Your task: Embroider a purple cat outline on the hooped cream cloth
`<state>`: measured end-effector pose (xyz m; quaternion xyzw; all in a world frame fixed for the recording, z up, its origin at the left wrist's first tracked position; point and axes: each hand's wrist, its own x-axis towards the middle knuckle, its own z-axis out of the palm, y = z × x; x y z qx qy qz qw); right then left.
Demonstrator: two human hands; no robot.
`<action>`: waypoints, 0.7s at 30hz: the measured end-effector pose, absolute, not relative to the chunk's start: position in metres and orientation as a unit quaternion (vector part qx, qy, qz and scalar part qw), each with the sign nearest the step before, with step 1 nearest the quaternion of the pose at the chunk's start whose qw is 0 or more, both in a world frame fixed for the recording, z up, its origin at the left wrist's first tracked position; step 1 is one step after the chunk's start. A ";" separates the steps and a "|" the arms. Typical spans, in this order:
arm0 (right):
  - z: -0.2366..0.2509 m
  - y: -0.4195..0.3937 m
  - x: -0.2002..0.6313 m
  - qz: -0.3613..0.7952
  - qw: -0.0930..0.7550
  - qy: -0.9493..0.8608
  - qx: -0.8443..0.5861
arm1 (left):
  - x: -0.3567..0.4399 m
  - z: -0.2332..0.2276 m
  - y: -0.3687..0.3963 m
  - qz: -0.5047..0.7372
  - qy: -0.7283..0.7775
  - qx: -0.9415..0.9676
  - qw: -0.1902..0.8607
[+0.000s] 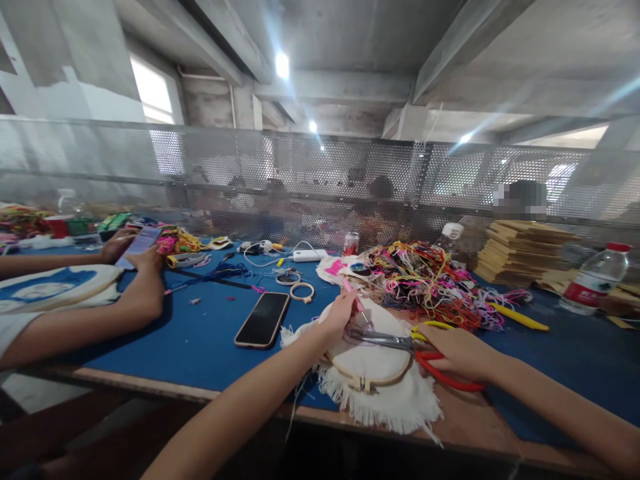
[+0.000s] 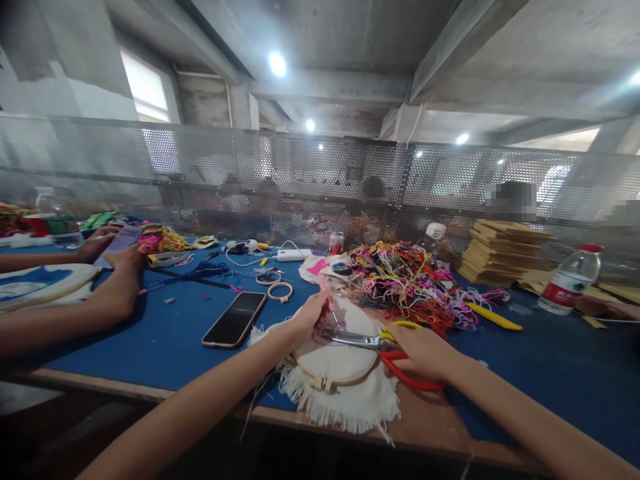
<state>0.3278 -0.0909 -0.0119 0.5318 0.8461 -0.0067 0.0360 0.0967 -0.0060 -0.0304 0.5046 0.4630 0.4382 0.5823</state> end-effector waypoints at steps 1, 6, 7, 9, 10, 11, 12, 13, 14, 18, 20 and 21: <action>-0.013 -0.091 0.328 -0.002 0.033 0.847 0.530 | 0.097 -0.030 -0.006 0.438 0.462 0.505 0.583; -0.016 -0.090 0.329 0.022 0.042 0.849 0.526 | 0.096 -0.030 -0.006 0.439 0.463 0.503 0.583; -0.016 -0.090 0.328 0.028 0.046 0.849 0.525 | 0.096 -0.031 -0.006 0.441 0.464 0.503 0.581; -0.016 -0.090 0.329 0.038 0.052 0.850 0.522 | 0.096 -0.032 -0.004 0.442 0.465 0.503 0.579; -0.016 -0.090 0.329 0.043 0.054 0.851 0.520 | 0.096 -0.032 -0.004 0.443 0.464 0.504 0.578; -0.016 -0.090 0.329 0.048 0.056 0.852 0.518 | 0.096 -0.033 -0.004 0.443 0.464 0.505 0.578; -0.016 -0.090 0.329 0.053 0.058 0.853 0.516 | 0.096 -0.033 -0.004 0.443 0.463 0.506 0.578; -0.017 -0.089 0.329 0.059 0.060 0.854 0.514 | 0.096 -0.033 -0.004 0.443 0.462 0.506 0.578; -0.017 -0.089 0.329 0.065 0.063 0.854 0.513 | 0.096 -0.033 -0.004 0.443 0.462 0.506 0.579; -0.016 -0.087 0.326 0.083 0.073 0.848 0.519 | 0.097 -0.031 -0.006 0.442 0.461 0.500 0.585; -0.014 -0.088 0.325 0.078 0.071 0.847 0.522 | 0.096 -0.031 -0.006 0.442 0.461 0.495 0.590; -0.012 -0.089 0.325 0.073 0.070 0.846 0.523 | 0.096 -0.031 -0.005 0.441 0.461 0.492 0.593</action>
